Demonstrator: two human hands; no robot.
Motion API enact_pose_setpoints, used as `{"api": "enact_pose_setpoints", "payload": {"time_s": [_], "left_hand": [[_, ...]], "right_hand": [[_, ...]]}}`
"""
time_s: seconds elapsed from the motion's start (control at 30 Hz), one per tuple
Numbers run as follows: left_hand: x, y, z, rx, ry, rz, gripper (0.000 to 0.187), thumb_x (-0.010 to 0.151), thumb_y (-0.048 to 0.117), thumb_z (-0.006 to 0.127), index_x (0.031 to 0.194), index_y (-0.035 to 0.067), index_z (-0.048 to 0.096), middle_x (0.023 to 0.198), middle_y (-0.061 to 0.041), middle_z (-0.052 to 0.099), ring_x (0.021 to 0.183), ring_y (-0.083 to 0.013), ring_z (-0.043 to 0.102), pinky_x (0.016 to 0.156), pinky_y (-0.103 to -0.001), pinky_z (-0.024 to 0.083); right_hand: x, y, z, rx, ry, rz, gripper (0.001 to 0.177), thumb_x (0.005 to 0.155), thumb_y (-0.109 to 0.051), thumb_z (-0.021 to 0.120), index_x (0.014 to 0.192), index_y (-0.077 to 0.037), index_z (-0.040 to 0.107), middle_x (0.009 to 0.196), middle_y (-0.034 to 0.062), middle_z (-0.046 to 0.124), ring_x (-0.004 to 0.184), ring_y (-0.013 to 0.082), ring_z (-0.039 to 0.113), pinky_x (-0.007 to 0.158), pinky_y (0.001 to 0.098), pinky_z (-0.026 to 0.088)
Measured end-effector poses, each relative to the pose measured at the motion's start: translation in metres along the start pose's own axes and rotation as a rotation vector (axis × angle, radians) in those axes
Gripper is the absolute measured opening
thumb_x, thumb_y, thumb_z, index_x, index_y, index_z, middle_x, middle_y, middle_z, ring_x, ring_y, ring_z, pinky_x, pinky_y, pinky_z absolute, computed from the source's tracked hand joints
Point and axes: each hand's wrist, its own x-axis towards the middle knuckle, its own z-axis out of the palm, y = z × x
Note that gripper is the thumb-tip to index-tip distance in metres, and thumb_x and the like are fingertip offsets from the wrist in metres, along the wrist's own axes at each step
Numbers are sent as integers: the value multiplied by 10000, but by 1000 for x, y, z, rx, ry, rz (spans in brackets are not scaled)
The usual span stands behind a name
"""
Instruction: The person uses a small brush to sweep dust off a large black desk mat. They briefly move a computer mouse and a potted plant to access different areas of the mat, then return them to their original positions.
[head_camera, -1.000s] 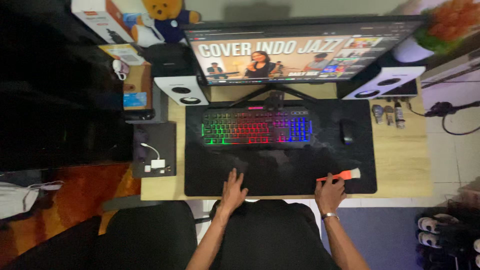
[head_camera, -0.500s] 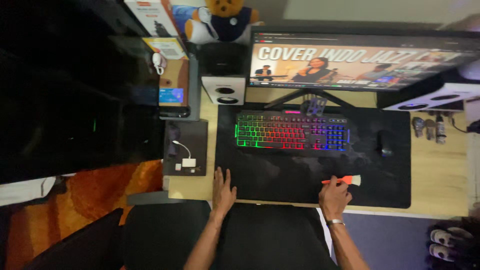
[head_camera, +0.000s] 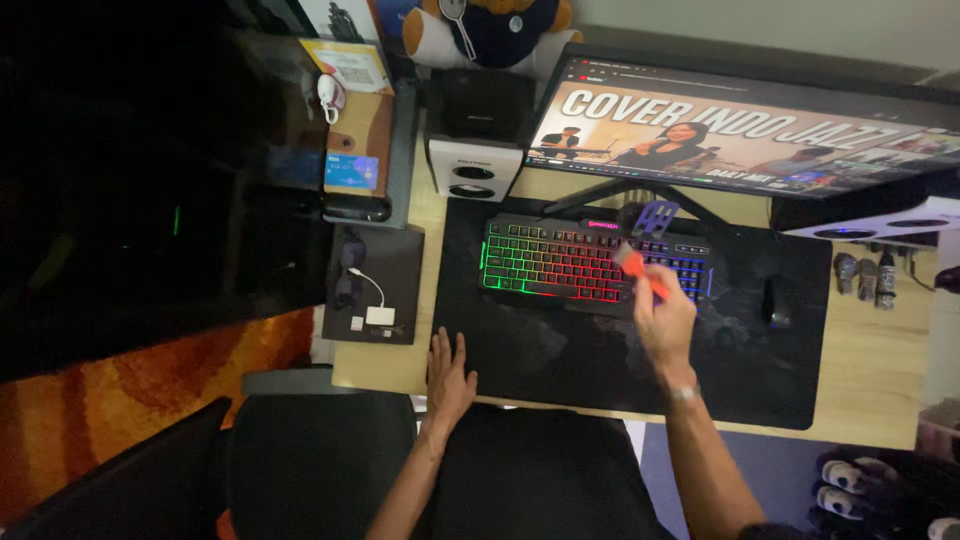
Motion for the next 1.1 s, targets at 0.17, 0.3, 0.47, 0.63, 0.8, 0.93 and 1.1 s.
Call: {"api": "enact_pose_setpoints", "payload": {"time_s": [0.17,0.3,0.47,0.63,0.8,0.93,1.1], "left_hand": [[1,3,-6,-45,-54,-18,832,894,199,707,1575,30,261,1665,-264,64,1541,-430,84,1238,-533,131],[3,6,-11,-41,-88,-55,810,896,192,699,1573,44,278,1674,-247,64,1556,-415,84,1240,-525,144],[4,7,-12,-43,-88,-52,805,898,212,704,1564,33,289,1664,-267,76,1546,-428,99,1242,-533,150],[6,5,-12,-45,-67,-43,816,888,206,709,1561,22,286,1662,-270,87,1538,-436,104,1226,-539,149],[6,5,-10,-47,-69,-47,810,883,212,711,1561,40,304,1668,-250,101,1542,-431,118,1240,-525,169],[5,4,-8,-44,-54,-33,814,886,212,713,1557,27,291,1658,-263,81,1537,-432,101,1232,-539,152],[9,5,-9,-38,-90,-69,803,895,214,705,1563,46,293,1671,-239,73,1546,-416,91,1236,-532,157]], "right_hand": [[73,12,43,52,45,39,196,1038,-177,654,1157,-26,692,829,129,750,759,213,750,691,337,558],[111,38,81,-191,-47,43,184,1073,-168,641,1074,-88,807,782,153,735,738,261,719,698,380,536],[126,58,88,762,-165,419,147,976,-159,643,1063,-62,710,856,59,780,740,192,765,681,324,574],[116,57,85,-28,7,140,203,1057,-121,613,1046,-2,778,839,120,767,733,185,729,690,320,547],[114,51,88,621,-76,443,173,1000,-126,609,1094,-2,684,844,72,765,715,152,739,633,272,562],[106,51,95,31,-16,280,243,1070,-130,580,1110,-11,788,836,131,761,714,230,708,649,303,521],[108,62,111,797,-226,554,192,1001,-178,607,1107,-32,673,882,71,777,729,174,742,643,301,587]]}}
